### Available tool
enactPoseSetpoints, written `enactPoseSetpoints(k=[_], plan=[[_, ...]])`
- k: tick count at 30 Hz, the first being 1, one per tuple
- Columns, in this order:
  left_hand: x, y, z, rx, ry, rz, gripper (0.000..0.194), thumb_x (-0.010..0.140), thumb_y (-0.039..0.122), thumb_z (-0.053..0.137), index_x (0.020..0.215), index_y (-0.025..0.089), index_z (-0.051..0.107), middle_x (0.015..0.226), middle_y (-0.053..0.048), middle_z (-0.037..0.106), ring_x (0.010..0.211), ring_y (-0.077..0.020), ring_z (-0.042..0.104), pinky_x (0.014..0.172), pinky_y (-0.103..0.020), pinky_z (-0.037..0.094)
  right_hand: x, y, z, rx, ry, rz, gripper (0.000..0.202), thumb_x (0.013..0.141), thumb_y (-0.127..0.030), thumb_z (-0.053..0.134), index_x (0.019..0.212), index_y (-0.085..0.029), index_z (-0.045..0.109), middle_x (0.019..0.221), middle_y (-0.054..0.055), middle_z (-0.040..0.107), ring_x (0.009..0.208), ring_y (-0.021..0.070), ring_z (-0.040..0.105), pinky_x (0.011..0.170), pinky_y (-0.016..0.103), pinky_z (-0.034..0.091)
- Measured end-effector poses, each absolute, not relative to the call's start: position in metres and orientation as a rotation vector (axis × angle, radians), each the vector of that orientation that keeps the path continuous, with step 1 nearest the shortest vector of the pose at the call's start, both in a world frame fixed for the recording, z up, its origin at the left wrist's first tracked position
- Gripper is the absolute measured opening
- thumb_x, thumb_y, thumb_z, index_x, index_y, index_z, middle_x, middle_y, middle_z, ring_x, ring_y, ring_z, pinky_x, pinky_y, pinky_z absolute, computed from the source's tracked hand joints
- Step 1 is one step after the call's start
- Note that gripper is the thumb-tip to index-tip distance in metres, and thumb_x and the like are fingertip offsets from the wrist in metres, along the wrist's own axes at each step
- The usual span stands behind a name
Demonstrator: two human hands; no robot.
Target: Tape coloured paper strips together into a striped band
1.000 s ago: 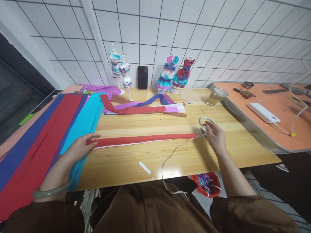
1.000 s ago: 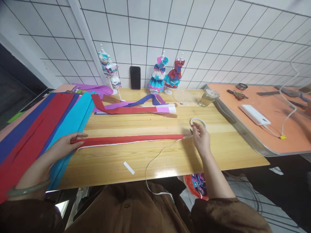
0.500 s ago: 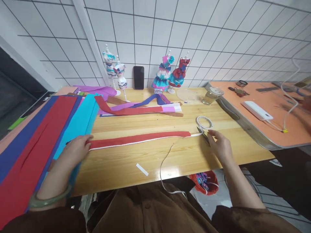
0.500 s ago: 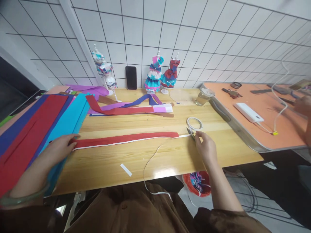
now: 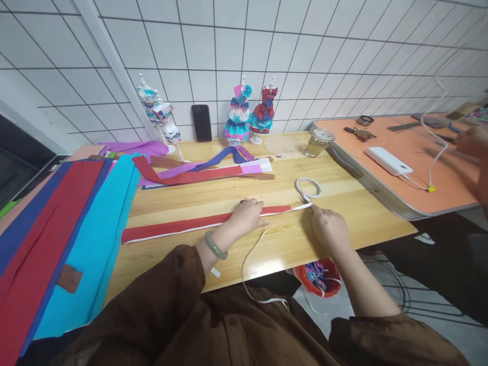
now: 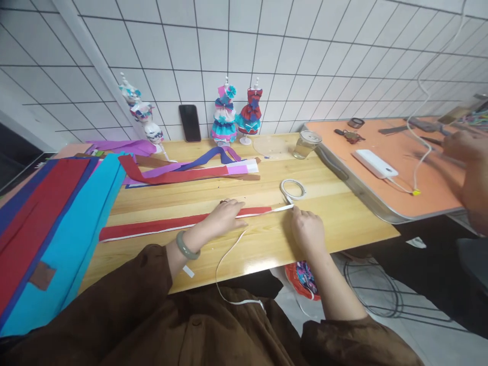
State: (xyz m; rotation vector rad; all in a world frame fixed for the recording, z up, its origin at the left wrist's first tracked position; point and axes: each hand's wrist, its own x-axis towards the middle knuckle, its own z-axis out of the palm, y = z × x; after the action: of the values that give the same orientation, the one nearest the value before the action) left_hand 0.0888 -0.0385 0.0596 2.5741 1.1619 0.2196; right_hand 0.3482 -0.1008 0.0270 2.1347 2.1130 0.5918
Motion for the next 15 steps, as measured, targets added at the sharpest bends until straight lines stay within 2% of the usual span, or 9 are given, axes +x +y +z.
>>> enactPoseSetpoints(k=[5, 8, 12, 15], plan=[[0.111, -0.028, 0.049, 2.437, 1.224, 0.179, 0.037, 0.072, 0.042, 0.063, 0.097, 0.015, 0.061, 0.097, -0.011, 0.061, 0.095, -0.0237, 0.055, 0.084, -0.032, 0.04, 0.36, -0.118, 0.03, 2.165, 2.038, 0.585, 0.023, 0.084, -0.015, 0.042, 0.099, -0.01, 0.059, 0.069, 0.01, 0.065, 0.064, 0.0207, 0.058, 0.056, 0.03, 0.031], [0.108, -0.022, 0.046, 2.326, 1.233, 0.198, 0.035, 0.07, 0.044, 0.063, 0.092, 0.017, 0.062, 0.094, -0.008, 0.063, 0.089, -0.0221, 0.057, 0.075, -0.029, 0.041, 0.363, -0.123, 0.028, 2.196, 2.024, 0.599, 0.027, 0.086, -0.017, 0.042, 0.107, -0.008, 0.056, 0.068, 0.011, 0.064, 0.064, 0.0207, 0.058, 0.058, 0.03, 0.033], [0.101, -0.019, 0.045, 2.277, 1.207, 0.171, 0.021, 0.068, 0.039, 0.063, 0.071, 0.019, 0.06, 0.077, -0.002, 0.062, 0.071, -0.017, 0.056, 0.059, -0.026, 0.036, 0.362, -0.122, 0.023, 2.279, 2.032, 0.619, 0.041, 0.088, -0.026, 0.042, 0.123, -0.004, 0.047, 0.069, 0.012, 0.065, 0.064, 0.022, 0.06, 0.059, 0.03, 0.036], [0.095, -0.019, 0.047, 2.269, 1.211, 0.171, 0.021, 0.068, 0.038, 0.063, 0.062, 0.019, 0.056, 0.066, 0.0, 0.058, 0.062, -0.0141, 0.051, 0.053, -0.025, 0.031, 0.361, -0.122, 0.021, 2.353, 2.068, 0.604, 0.047, 0.088, -0.033, 0.043, 0.125, -0.004, 0.045, 0.074, 0.014, 0.066, 0.071, 0.0238, 0.061, 0.062, 0.031, 0.039]])
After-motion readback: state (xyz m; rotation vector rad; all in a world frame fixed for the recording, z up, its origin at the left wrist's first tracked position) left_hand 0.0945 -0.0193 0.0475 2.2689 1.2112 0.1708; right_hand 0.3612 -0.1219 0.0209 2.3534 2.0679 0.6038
